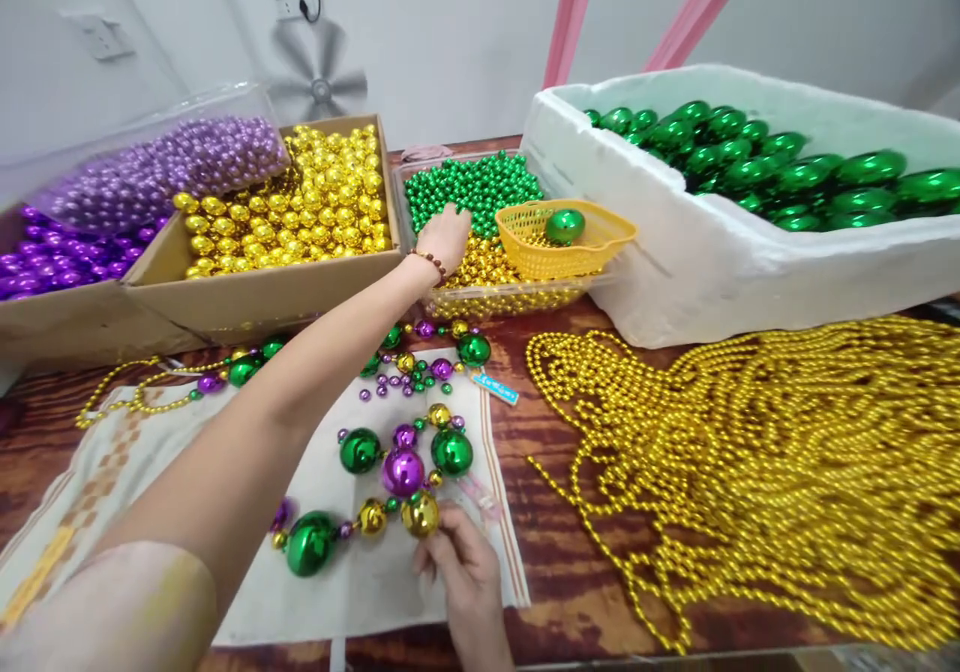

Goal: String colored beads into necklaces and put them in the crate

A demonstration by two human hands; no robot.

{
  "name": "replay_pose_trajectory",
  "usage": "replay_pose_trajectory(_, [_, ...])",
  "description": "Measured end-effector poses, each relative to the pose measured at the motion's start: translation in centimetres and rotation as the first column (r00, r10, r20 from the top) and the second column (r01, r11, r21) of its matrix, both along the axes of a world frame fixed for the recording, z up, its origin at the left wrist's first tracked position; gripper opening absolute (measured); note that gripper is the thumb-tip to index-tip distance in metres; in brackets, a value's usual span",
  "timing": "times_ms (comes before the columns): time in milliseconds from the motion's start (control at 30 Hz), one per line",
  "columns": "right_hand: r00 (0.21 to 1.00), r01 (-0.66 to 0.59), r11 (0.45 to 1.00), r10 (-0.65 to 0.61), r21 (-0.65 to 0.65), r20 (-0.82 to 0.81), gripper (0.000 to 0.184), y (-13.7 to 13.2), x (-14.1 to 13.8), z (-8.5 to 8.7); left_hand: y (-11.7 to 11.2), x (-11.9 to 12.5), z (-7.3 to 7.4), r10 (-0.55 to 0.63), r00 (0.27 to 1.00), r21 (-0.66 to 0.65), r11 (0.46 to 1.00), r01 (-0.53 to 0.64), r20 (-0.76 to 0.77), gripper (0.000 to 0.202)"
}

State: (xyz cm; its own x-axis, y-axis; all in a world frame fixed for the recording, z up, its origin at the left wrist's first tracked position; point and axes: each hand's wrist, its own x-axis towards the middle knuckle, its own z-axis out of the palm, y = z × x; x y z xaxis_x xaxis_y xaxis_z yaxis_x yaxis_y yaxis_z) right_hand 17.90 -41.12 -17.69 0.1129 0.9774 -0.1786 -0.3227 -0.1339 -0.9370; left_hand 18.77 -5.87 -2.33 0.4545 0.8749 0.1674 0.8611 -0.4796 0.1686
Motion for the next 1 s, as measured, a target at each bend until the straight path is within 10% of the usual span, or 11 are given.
replay_pose_trajectory(133, [0.998,0.060,0.998,-0.061,0.029,0.028,0.032,0.2,0.1,0.9,-5.0,-4.0,1.4,-0.089,0.767,-0.198,0.941,0.273,0.636,0.018])
replay_pose_trajectory(267, [0.991,0.101,0.994,-0.104,0.050,0.081,0.032,0.2,-0.1,1.7,-12.3,-10.8,0.5,0.438,0.323,-0.539,0.583,0.608,0.839,0.019])
replay_pose_trajectory(333, [0.991,0.067,0.996,-0.074,0.064,0.116,0.031,0.3,-0.2,2.2,-15.4,-14.0,-0.6,0.600,0.185,-0.548,0.506,0.666,0.778,0.021])
replay_pose_trajectory(533, [0.983,0.007,0.996,-0.024,0.091,0.179,0.029,0.2,-1.6,4.2,-20.1,-19.1,-2.8,0.718,-0.070,-0.513,0.559,0.652,0.693,0.017])
replay_pose_trajectory(1000, [0.969,-0.013,1.000,0.007,0.020,0.248,0.029,0.1,-3.0,4.9,-21.7,-21.0,-3.5,0.722,-0.172,-0.510,0.616,0.600,0.670,0.018])
